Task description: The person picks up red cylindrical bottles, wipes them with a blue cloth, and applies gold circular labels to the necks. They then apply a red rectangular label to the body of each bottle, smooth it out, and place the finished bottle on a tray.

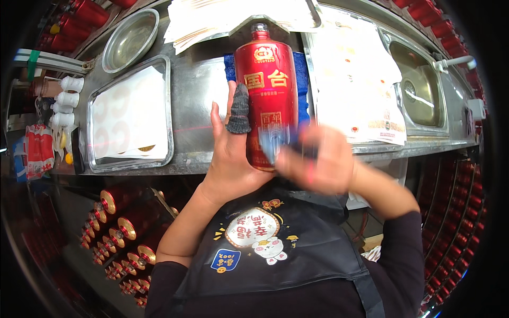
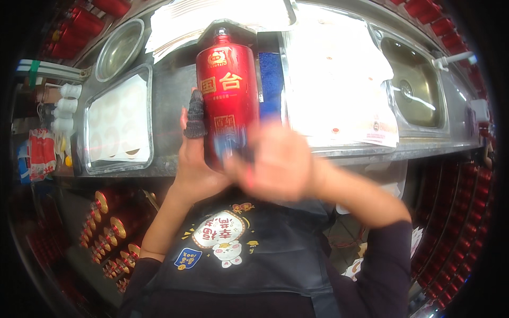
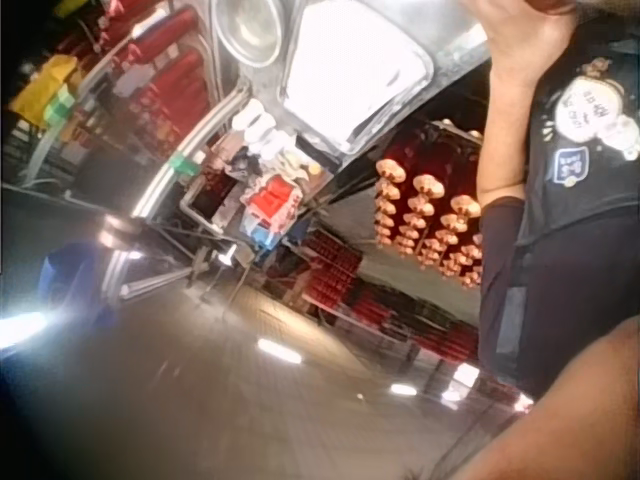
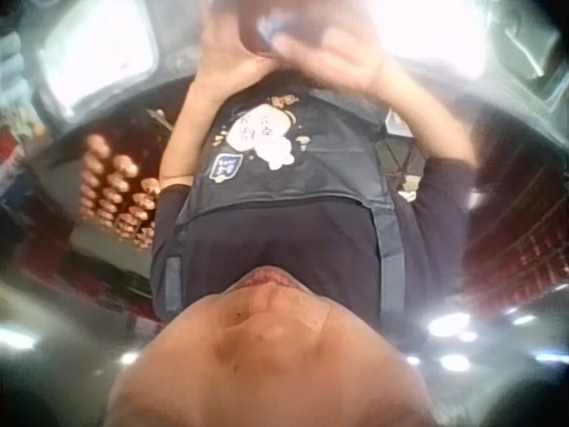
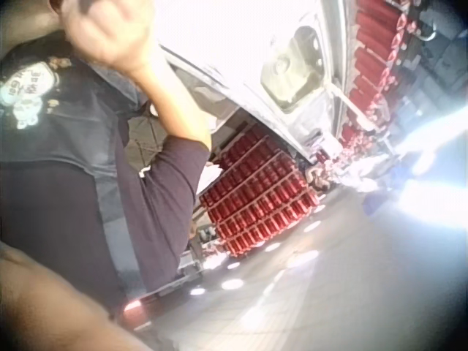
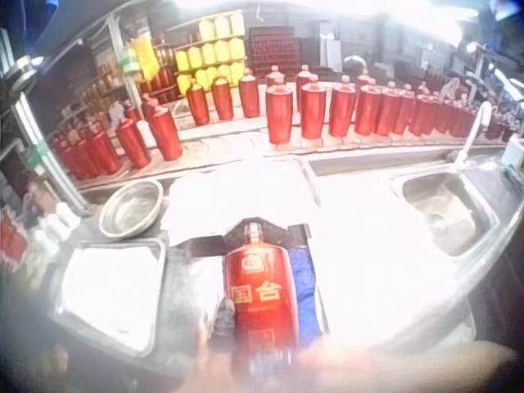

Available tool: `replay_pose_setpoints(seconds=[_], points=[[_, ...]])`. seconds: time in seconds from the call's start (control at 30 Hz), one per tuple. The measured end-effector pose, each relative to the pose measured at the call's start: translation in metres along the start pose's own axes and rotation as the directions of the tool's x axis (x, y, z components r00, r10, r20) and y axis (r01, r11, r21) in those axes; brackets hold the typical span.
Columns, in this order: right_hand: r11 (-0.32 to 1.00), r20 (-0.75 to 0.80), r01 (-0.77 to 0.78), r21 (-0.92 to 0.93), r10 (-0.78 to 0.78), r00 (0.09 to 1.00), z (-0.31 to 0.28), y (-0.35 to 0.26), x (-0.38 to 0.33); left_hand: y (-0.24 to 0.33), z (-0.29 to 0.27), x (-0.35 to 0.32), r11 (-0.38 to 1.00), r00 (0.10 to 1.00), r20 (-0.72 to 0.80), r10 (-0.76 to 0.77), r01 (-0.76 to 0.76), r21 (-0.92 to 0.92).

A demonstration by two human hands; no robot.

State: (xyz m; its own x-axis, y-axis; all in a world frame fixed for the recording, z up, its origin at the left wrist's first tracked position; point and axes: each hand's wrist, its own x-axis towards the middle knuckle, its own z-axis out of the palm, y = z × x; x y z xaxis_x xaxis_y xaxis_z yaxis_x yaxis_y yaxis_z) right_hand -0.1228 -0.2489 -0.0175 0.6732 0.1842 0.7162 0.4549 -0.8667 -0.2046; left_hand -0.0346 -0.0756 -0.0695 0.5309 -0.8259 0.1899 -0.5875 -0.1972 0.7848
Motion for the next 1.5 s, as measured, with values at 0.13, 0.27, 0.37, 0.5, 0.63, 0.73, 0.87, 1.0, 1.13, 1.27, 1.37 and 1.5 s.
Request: replay_pose_setpoints(seconds=[0.13, 0.27, 0.37, 0.5, 0.63, 0.73, 0.87, 1.0, 1.13, 1.27, 1.37, 1.5], points=[[0.832, 0.005, -0.475, 0.287, 0.495, 0.869, 0.014, -0.041, -0.059, -0.003, -0.004, -0.005, 0.976, 0.986, 0.072, -0.147, 0.156, -0.151], [0.251, -0.017, -0.748, 0.614, 0.952, 0.305, 0.017, -0.040, -0.073, -0.005, -0.005, -0.009, 0.989, 0.988, 0.093, -0.122, 0.129, -0.072], [0.230, -0.018, -0.784, 0.577, 0.963, 0.270, 0.004, -0.038, -0.056, -0.012, -0.005, -0.008, 0.997, 0.992, 0.099, -0.075, 0.078, -0.027], [0.616, -0.140, -0.651, 0.443, 0.765, 0.628, 0.002, -0.048, -0.049, -0.018, -0.004, -0.006, 0.974, 0.962, 0.190, -0.197, 0.214, -0.072], [0.302, -0.124, -0.888, 0.347, 0.953, 0.276, 0.008, -0.044, -0.057, -0.018, -0.008, -0.003, 0.980, 0.970, 0.167, -0.176, 0.188, -0.063], [0.467, -0.118, -0.753, 0.463, 0.875, 0.470, 0.004, -0.041, -0.054, -0.017, -0.007, -0.001, 0.986, 0.971, 0.184, -0.155, 0.163, -0.033], [0.394, -0.104, -0.809, 0.436, 0.915, 0.390, 0.001, -0.043, -0.041, -0.019, -0.006, 0.001, 0.992, 0.989, 0.095, -0.111, 0.115, -0.041], [0.494, -0.090, -0.742, 0.454, 0.854, 0.513, 0.005, -0.040, -0.040, -0.015, -0.008, -0.003, 0.969, 0.963, 0.164, -0.216, 0.232, -0.087], [0.249, -0.074, -0.818, 0.519, 0.966, 0.246, 0.010, -0.038, -0.052, -0.004, -0.008, -0.010, 0.997, 0.995, -0.091, -0.041, 0.047, 0.064], [0.745, -0.327, -0.664, 0.071, 0.646, 0.690, 0.024, -0.056, -0.052, 0.000, -0.005, -0.009, 0.970, 0.967, -0.174, 0.185, -0.151, 0.190], [0.870, -0.269, -0.492, 0.023, 0.479, 0.835, 0.037, -0.069, -0.041, -0.002, -0.002, -0.008, 0.932, 0.958, -0.153, 0.243, -0.187, 0.310], [0.910, 0.018, -0.395, 0.123, 0.396, 0.918, 0.032, -0.066, -0.030, -0.010, 0.004, -0.009, 0.973, 0.968, -0.194, 0.157, -0.118, 0.200]])
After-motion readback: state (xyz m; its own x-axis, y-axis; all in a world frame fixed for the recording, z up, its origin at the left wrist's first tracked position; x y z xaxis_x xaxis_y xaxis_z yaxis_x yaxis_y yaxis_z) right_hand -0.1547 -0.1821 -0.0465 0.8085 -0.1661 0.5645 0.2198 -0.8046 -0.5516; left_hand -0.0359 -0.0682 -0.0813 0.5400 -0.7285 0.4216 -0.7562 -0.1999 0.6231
